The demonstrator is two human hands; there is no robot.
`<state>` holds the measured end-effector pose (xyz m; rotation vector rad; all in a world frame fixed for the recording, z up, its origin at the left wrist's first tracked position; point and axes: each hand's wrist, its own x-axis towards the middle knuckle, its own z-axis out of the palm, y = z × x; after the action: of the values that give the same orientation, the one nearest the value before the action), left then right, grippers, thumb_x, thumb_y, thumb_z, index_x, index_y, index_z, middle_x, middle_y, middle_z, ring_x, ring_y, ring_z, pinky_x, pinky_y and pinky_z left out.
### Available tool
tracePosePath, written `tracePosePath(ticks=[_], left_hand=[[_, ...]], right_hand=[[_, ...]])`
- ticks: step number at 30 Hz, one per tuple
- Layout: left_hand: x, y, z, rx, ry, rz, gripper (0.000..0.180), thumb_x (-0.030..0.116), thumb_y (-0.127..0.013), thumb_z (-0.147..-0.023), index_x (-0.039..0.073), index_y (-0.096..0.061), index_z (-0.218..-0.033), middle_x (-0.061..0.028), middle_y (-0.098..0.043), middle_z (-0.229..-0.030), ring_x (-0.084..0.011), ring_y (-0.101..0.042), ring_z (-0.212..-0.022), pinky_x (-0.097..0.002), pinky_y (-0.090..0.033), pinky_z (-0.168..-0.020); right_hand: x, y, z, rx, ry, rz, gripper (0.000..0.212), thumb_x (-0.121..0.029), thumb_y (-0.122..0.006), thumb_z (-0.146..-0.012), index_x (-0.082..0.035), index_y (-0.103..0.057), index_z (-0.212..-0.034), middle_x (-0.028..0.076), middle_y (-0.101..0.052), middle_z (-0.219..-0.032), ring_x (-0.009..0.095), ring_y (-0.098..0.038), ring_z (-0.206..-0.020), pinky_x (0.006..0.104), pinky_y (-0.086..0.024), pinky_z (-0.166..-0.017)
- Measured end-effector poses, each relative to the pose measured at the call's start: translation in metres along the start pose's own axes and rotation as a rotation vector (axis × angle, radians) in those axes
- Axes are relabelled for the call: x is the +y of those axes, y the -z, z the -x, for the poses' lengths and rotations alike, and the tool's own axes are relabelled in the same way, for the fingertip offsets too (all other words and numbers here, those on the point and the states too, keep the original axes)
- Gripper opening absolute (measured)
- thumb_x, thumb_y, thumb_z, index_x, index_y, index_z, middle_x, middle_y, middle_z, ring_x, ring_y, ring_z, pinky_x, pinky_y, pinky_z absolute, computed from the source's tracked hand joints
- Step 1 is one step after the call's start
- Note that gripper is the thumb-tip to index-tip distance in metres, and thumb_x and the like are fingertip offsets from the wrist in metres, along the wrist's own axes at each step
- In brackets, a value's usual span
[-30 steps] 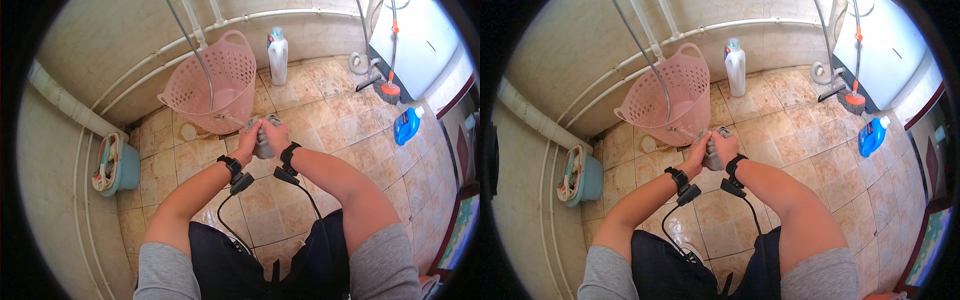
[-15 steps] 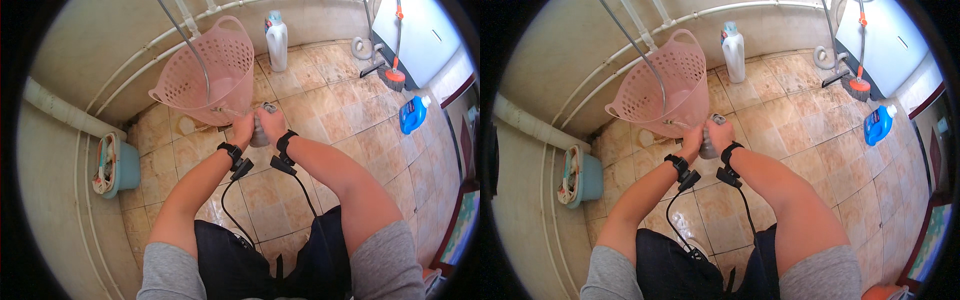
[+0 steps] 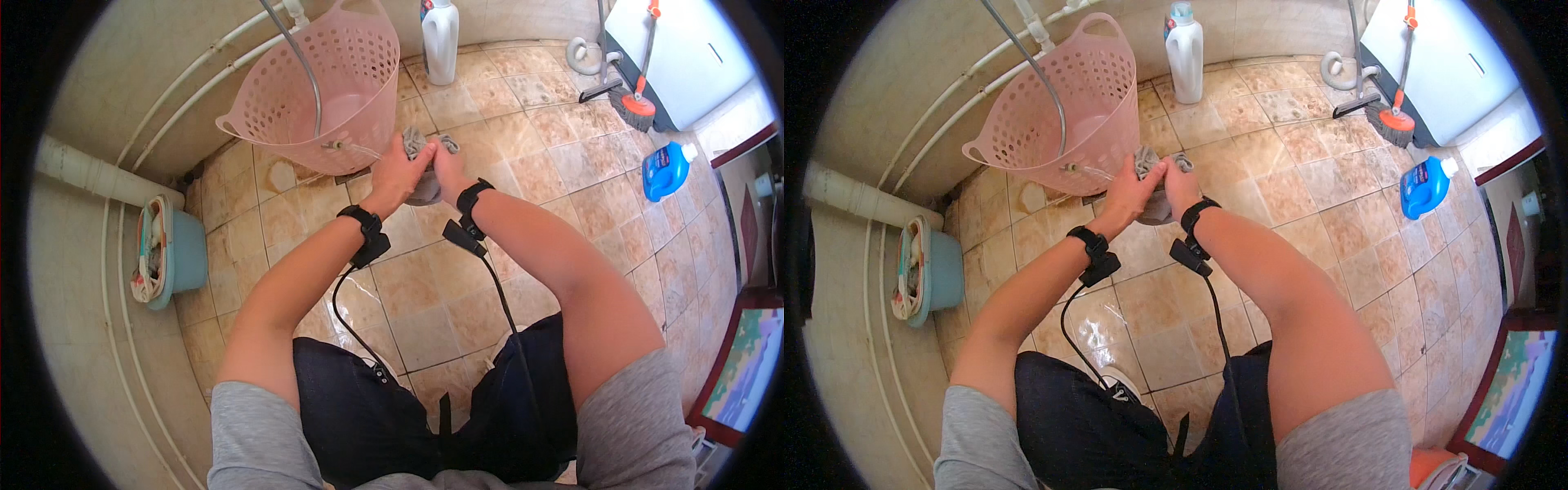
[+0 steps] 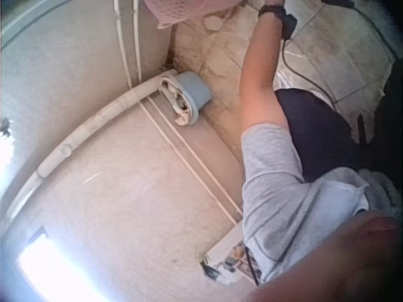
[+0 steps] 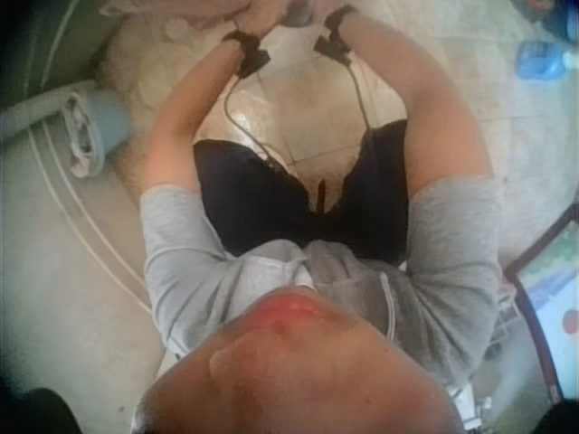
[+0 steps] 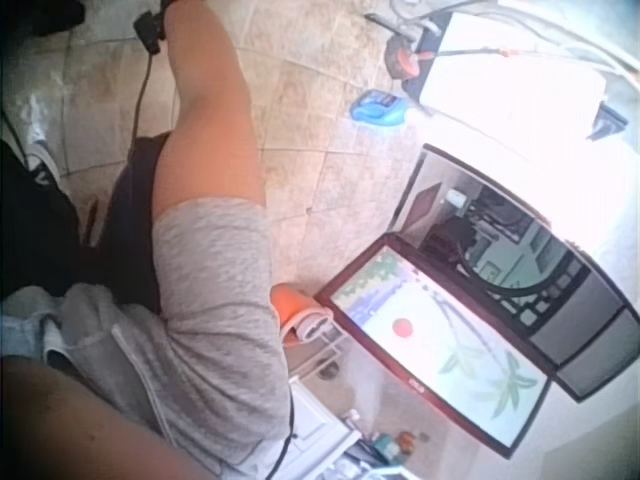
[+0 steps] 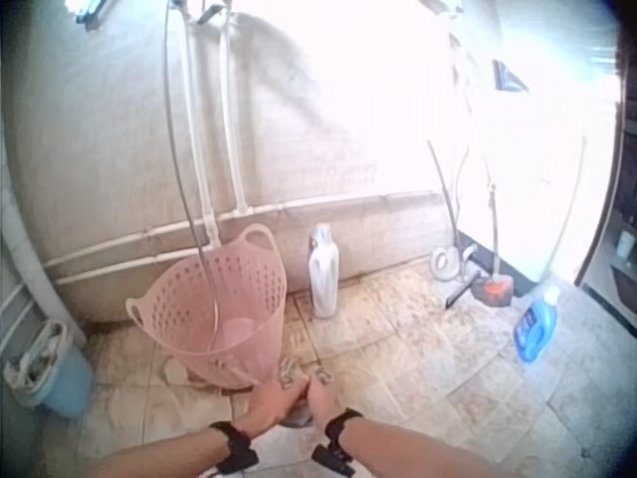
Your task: The person connects pink plastic tubes and shelves to assemble a stand by hand, then takes a gray cloth to a washing machine and wrings it out under a water source.
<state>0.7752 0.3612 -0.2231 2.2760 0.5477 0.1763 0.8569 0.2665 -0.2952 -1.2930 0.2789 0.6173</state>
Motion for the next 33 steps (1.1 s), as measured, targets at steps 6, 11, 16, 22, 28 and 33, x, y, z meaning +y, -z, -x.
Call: tracePosePath(ticks=[6,11,16,22,28,33], left_hand=[[-0.014,0.014,0.022,0.0,-0.407,0.096,0.093,0.049,-0.08,-0.079,0.0,-0.038,-0.146,-0.0278,-0.056,-0.135,-0.0406,-0.057,-0.124,-0.0438,-0.044,-0.105],[-0.046,0.043,0.034,-0.205,-0.43,0.149,0.106,0.04,-0.089,-0.071,0.001,-0.032,-0.151,-0.0234,-0.054,-0.138,-0.0379,-0.054,-0.128,-0.0425,-0.041,-0.11],[-0.073,0.045,0.046,-0.154,-0.517,0.007,0.108,0.03,-0.092,-0.064,0.003,-0.033,-0.151,-0.0211,-0.053,-0.14,-0.0354,-0.053,-0.13,-0.0421,-0.041,-0.11],[-0.081,0.05,0.055,-0.108,-0.128,0.338,0.096,0.018,-0.084,-0.062,0.006,-0.039,-0.146,-0.016,-0.059,-0.132,-0.0307,-0.06,-0.12,-0.0398,-0.047,-0.104],[-0.086,0.05,0.036,0.027,-0.165,0.344,0.085,0.013,-0.08,-0.064,0.005,-0.045,-0.141,-0.0138,-0.065,-0.124,-0.0259,-0.063,-0.115,-0.0365,-0.049,-0.101],[-0.081,0.053,0.021,0.036,0.001,0.473,0.081,0.011,-0.081,-0.067,0.005,-0.046,-0.14,-0.0107,-0.064,-0.123,-0.0258,-0.065,-0.11,-0.037,-0.053,-0.094]], right_hand=[[0.007,0.009,-0.017,-0.223,-0.053,0.03,0.064,-0.05,-0.066,-0.085,0.004,-0.064,-0.12,0.015,-0.068,-0.113,0.027,-0.065,-0.102,0.0405,-0.052,-0.088],[0.013,-0.009,-0.002,-0.512,-0.138,0.021,0.053,-0.051,-0.056,-0.094,-0.005,-0.065,-0.121,0.009,-0.069,-0.115,0.022,-0.066,-0.104,0.0379,-0.051,-0.091],[0.029,-0.03,0.003,-0.744,-0.306,0.023,0.05,-0.055,-0.046,-0.102,-0.014,-0.065,-0.125,0.004,-0.069,-0.119,0.021,-0.064,-0.109,0.0391,-0.05,-0.099],[0.048,-0.063,-0.006,-0.439,-0.076,0.37,0.053,-0.054,-0.051,-0.101,-0.014,-0.06,-0.135,0.002,-0.067,-0.124,0.018,-0.064,-0.107,0.0341,-0.052,-0.093],[0.029,-0.065,-0.007,-0.625,-0.156,0.093,0.056,-0.049,-0.064,-0.097,-0.006,-0.058,-0.133,0.007,-0.066,-0.124,0.019,-0.065,-0.107,0.0365,-0.052,-0.094],[0.007,-0.048,0.023,-0.658,0.003,-0.033,0.073,-0.049,-0.078,-0.086,-0.002,-0.052,-0.134,0.012,-0.066,-0.124,0.023,-0.066,-0.11,0.0416,-0.057,-0.089]])
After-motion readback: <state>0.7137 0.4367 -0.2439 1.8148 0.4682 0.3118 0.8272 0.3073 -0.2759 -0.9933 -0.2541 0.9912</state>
